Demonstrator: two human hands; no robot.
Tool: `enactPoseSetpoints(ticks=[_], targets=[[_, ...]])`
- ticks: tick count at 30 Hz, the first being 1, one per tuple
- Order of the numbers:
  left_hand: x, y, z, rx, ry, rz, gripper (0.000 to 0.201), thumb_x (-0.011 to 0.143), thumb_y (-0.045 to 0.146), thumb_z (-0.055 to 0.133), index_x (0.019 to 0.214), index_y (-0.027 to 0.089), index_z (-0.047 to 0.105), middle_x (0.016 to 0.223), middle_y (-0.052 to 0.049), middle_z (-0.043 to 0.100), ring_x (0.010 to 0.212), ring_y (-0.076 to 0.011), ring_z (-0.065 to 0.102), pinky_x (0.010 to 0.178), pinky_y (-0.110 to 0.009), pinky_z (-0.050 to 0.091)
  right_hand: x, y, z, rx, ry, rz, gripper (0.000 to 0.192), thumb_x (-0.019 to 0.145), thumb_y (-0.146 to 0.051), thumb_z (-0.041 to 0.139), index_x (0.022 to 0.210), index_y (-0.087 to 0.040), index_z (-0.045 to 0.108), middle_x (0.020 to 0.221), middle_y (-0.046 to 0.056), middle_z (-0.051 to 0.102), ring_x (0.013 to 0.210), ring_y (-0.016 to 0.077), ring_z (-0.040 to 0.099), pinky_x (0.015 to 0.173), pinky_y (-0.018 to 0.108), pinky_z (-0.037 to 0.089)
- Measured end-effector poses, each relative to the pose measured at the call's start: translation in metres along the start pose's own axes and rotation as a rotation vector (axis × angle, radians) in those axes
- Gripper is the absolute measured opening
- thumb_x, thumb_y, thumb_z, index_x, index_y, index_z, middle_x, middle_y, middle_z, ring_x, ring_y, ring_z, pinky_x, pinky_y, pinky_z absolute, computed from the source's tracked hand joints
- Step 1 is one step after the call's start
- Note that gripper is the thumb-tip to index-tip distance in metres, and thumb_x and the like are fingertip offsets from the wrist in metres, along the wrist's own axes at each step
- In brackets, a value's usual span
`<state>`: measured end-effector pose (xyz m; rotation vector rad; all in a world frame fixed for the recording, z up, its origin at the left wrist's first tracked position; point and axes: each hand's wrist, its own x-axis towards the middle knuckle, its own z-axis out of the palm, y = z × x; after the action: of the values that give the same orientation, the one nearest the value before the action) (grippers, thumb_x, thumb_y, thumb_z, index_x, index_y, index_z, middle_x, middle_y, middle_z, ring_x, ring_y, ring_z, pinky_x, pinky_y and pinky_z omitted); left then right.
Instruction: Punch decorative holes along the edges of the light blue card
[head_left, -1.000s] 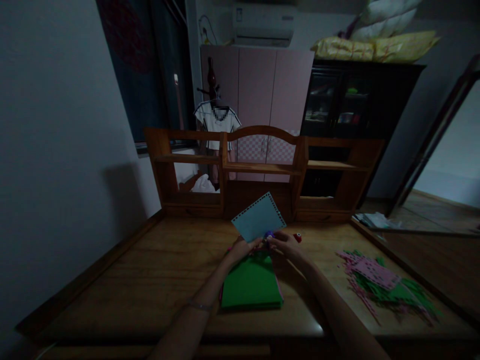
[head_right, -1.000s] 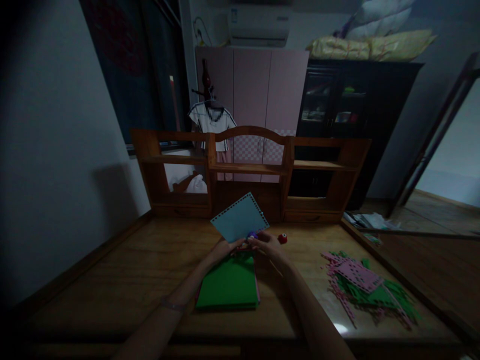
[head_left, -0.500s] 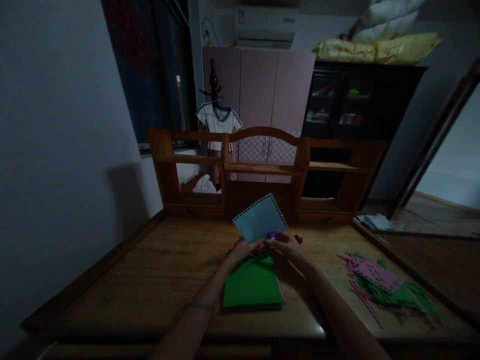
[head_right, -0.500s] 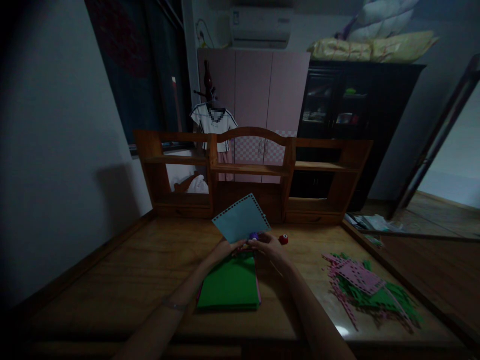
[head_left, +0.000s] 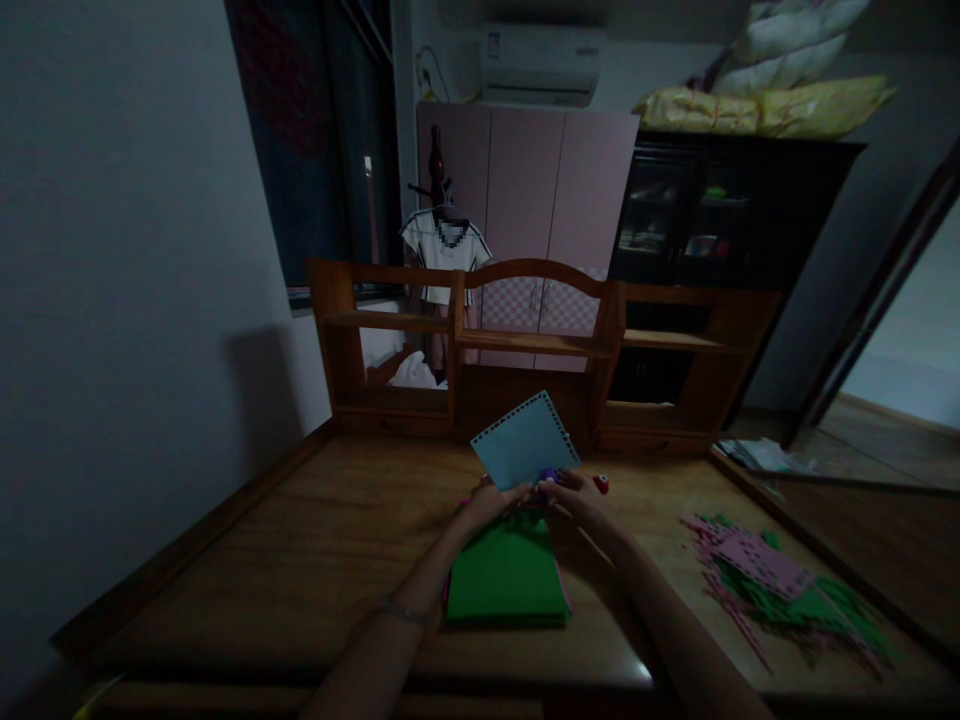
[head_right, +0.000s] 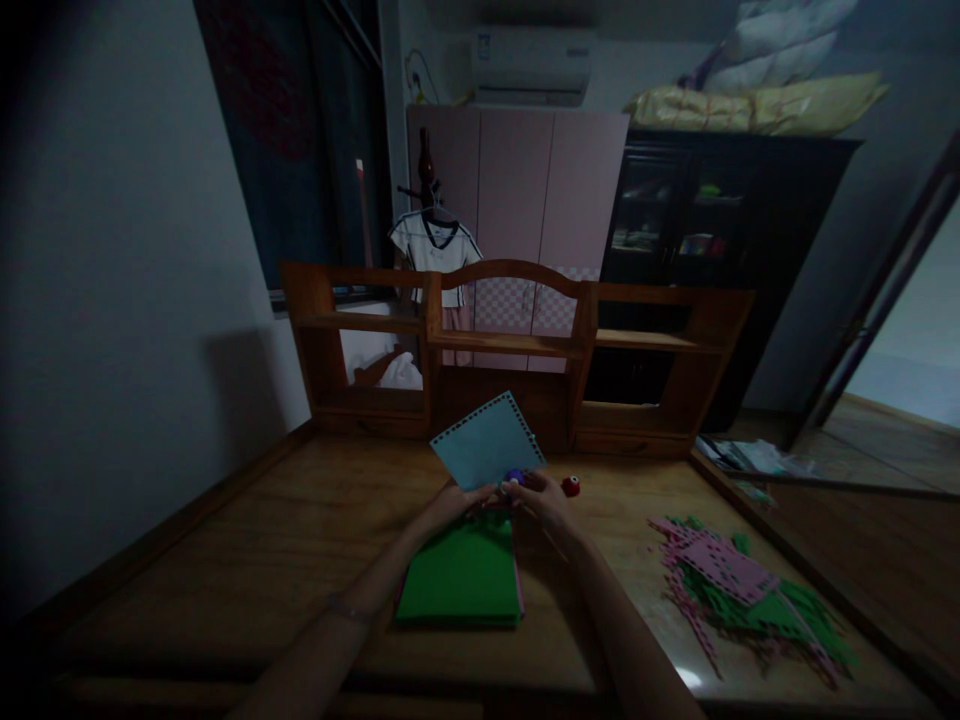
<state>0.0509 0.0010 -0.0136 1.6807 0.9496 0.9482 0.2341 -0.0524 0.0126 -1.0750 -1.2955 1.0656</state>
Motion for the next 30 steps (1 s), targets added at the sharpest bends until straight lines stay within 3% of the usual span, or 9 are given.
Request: enactPoseSetpoints(ticks=[7,14,25,30], targets=[[0.0002,0.0010,0.0000,-0.005,-0.027,-0.013,0.049,0.071,0.052,0.063,0.098,0.010,0.065,0.082,-0.007,0.067,0.060,-0.0151,0.056,0.059,-0.026,0.045,-0.0015,0.0007,0.0017,-0.015,0.013,-0.014,0.040,0.061,-0.051,0.077,0.078,-0.018,0.065,0.080,0.005,0.066,0.074,0.0196,0.060,0.068,0.029,0.045],[-0.0004,-0.0007,-0.0024,-0.021,-0.003,0.015,0.052,0.069,0.048,0.067,0.109,0.014,0.065,0.106,-0.010,0.067,0.097,-0.0244,0.061,0.087,-0.034,0.048,-0.0031,-0.0022,0.0027,-0.005,0.006,0.024,0.043,0.060,-0.054,0.077,0.079,-0.017,0.066,0.082,0.006,0.066,0.075,0.0201,0.061,0.068,0.029,0.045],[-0.0037,0.0053,-0.0031,-0.049,-0.057,-0.023,0.050,0.071,0.048,0.067,0.108,0.015,0.067,0.105,-0.009,0.068,0.097,-0.0262,0.062,0.086,-0.036,0.050,-0.0052,0.0002,0.0025,0.009,-0.028,-0.020,0.039,0.066,-0.052,0.074,0.080,-0.016,0.067,0.081,0.007,0.067,0.076,0.0206,0.061,0.070,0.031,0.045],[-0.0049,0.0087,-0.0025,-0.050,-0.051,-0.035,0.050,0.071,0.047,0.067,0.109,0.015,0.067,0.105,-0.009,0.068,0.095,-0.0257,0.063,0.084,-0.036,0.050,-0.0051,-0.0002,0.0022,-0.007,0.017,-0.009,0.040,0.063,-0.053,0.075,0.079,-0.017,0.067,0.081,0.006,0.067,0.075,0.0204,0.060,0.069,0.031,0.045]])
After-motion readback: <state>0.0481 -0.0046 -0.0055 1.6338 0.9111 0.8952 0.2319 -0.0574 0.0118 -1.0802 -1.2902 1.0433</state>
